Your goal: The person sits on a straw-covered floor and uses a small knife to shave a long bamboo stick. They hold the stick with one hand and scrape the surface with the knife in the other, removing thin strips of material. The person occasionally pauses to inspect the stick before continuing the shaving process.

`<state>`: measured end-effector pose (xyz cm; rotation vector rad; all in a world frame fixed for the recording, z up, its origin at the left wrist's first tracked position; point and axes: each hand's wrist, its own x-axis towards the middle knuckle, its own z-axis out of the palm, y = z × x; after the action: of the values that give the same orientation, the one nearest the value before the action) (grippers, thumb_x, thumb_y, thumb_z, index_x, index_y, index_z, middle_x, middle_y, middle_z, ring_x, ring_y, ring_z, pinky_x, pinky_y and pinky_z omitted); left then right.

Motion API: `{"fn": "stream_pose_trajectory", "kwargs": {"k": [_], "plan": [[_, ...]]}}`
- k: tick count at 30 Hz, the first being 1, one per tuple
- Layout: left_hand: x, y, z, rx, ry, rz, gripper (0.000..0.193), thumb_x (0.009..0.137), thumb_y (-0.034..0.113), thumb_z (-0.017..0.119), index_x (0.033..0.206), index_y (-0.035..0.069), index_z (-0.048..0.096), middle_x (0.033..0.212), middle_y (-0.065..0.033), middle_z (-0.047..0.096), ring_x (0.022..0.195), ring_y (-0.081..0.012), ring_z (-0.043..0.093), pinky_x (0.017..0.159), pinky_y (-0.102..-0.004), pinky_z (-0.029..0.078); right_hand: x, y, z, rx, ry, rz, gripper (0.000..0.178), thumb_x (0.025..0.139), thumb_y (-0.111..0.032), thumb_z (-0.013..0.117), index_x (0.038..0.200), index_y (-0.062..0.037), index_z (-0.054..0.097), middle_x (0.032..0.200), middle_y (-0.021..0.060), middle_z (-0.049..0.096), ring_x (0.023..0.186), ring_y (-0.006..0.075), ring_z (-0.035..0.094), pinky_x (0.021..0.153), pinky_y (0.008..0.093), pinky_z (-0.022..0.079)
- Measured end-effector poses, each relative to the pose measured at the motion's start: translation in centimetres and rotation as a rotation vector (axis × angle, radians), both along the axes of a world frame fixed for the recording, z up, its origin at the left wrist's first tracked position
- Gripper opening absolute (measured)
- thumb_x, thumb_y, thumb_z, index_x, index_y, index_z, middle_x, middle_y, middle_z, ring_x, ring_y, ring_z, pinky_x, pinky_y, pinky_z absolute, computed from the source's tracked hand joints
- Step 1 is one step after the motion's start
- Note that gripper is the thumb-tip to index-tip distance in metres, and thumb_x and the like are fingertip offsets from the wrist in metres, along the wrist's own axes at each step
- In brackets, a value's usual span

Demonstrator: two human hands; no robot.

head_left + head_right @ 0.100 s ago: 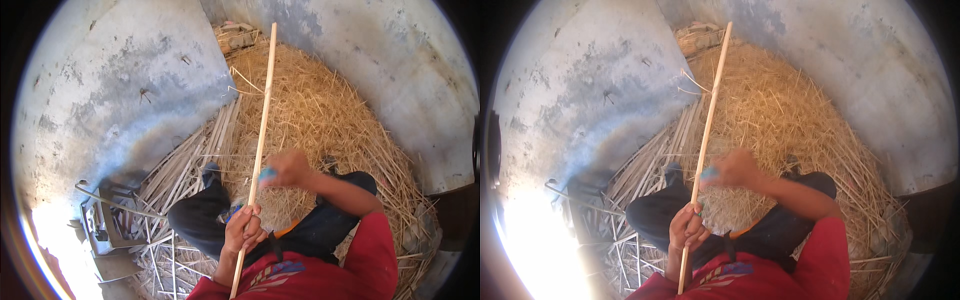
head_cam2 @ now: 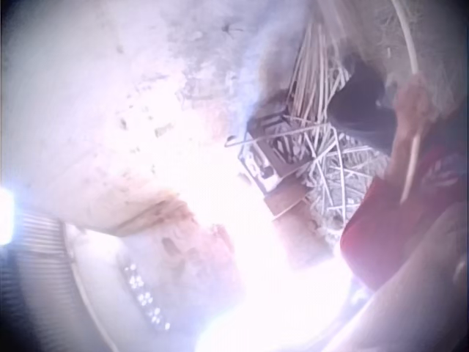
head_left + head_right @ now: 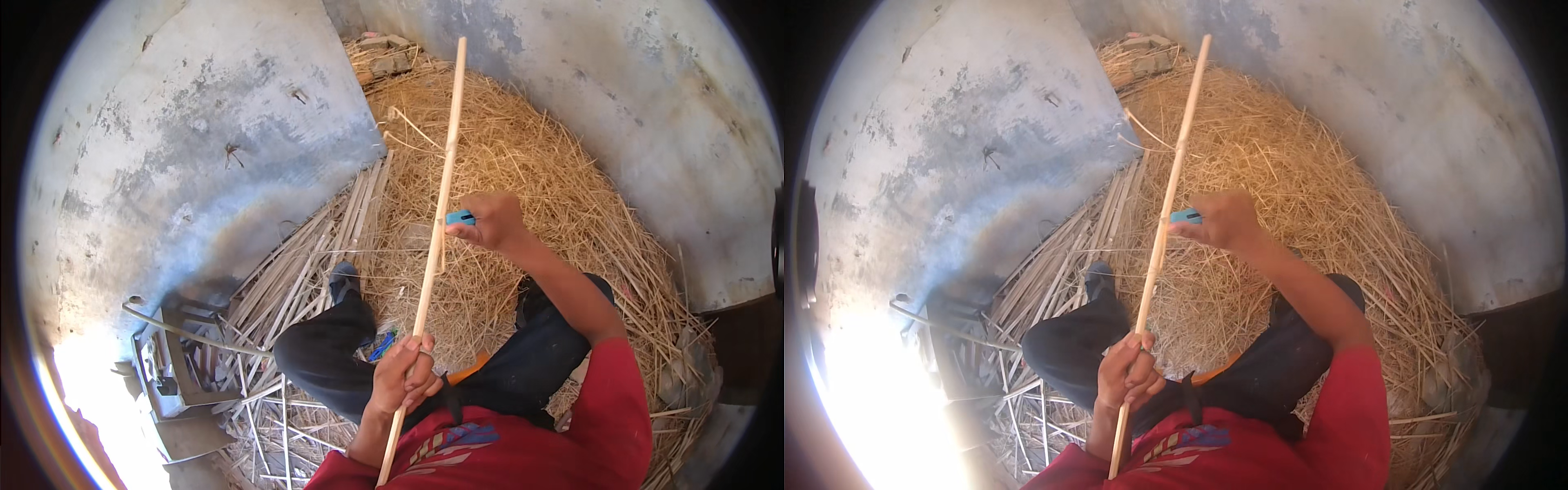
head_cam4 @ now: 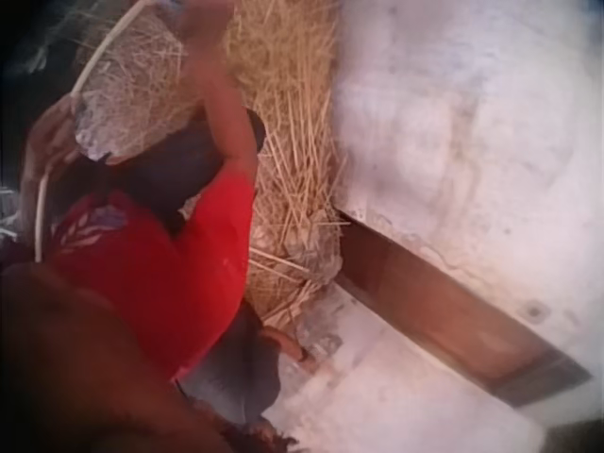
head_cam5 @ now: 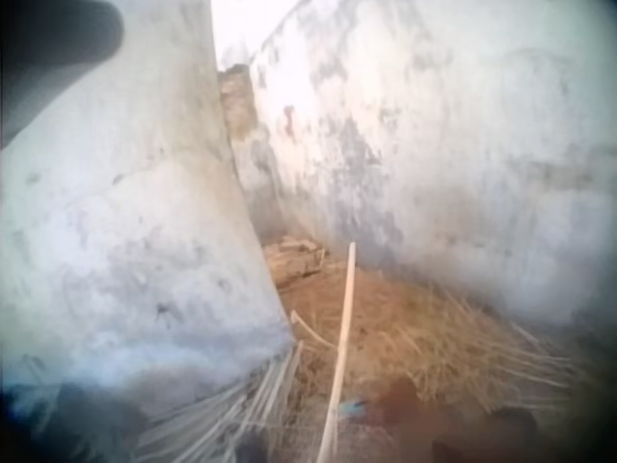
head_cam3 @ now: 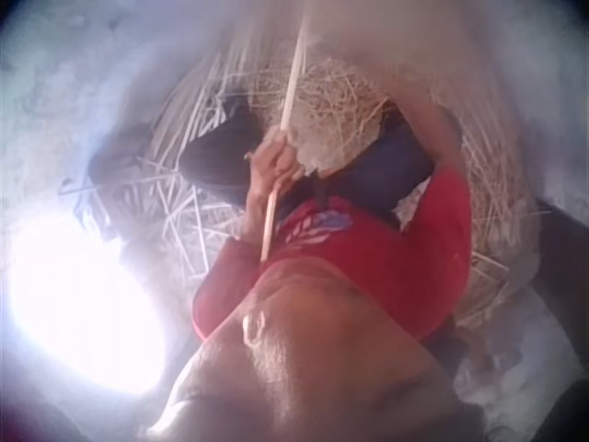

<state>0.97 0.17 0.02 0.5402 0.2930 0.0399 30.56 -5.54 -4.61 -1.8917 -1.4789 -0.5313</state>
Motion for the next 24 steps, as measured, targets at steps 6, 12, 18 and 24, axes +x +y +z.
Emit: {"fn": "stream_pose_trajectory", "kwargs": {"k": [6,12,18,24], "plan": [[-0.4,-1.4,0.3,0.006,-0.001,-0.029,0.024,0.106,0.026,0.031,0.106,0.007,0.045,0.049,0.0043,0.033,0.031,-0.0074,0.025,0.04,-0.0234,0.025,2.7,-0.5,0.2,0.056,-0.154,-0.019,0.072,0.082,-0.081,0.043,0.051,-0.0153,0.041,0.042,-0.0015,0.038,0.033,0.0155,0.041,0.034,0.0312,0.032],[-0.4,-1.8,0.6,0.063,0.022,-0.061,0.025,0.106,0.028,0.031,0.107,0.007,0.045,0.049,0.0042,0.032,0.032,-0.0073,0.024,0.04,-0.0235,0.026,6.3,-0.1,0.2,0.146,-0.181,-0.035,0.074,0.081,-0.082,0.041,0.051,-0.0144,0.039,0.041,-0.0007,0.035,0.033,0.0162,0.04,0.034,0.0317,0.032],[0.7,-1.6,0.6,0.052,0.035,-0.081,0.025,0.106,0.029,0.031,0.107,0.008,0.044,0.05,0.0042,0.032,0.032,-0.0072,0.025,0.042,-0.0237,0.026,8.8,0.4,0.0,0.142,-0.234,-0.067,0.075,0.08,-0.084,0.04,0.051,-0.0144,0.04,0.043,0.0004,0.038,0.036,0.0169,0.043,0.034,0.0327,0.033],[0.4,-0.9,0.4,0.063,0.023,-0.054,0.024,0.106,0.029,0.031,0.106,0.008,0.044,0.05,0.0045,0.033,0.032,-0.007,0.025,0.043,-0.0237,0.026,5.4,1.0,-0.5,-0.084,0.343,-0.061,0.078,0.086,-0.082,0.028,0.05,-0.0135,0.036,0.043,-0.0006,0.033,0.036,0.0154,0.034,0.034,0.0328,0.029]]}}
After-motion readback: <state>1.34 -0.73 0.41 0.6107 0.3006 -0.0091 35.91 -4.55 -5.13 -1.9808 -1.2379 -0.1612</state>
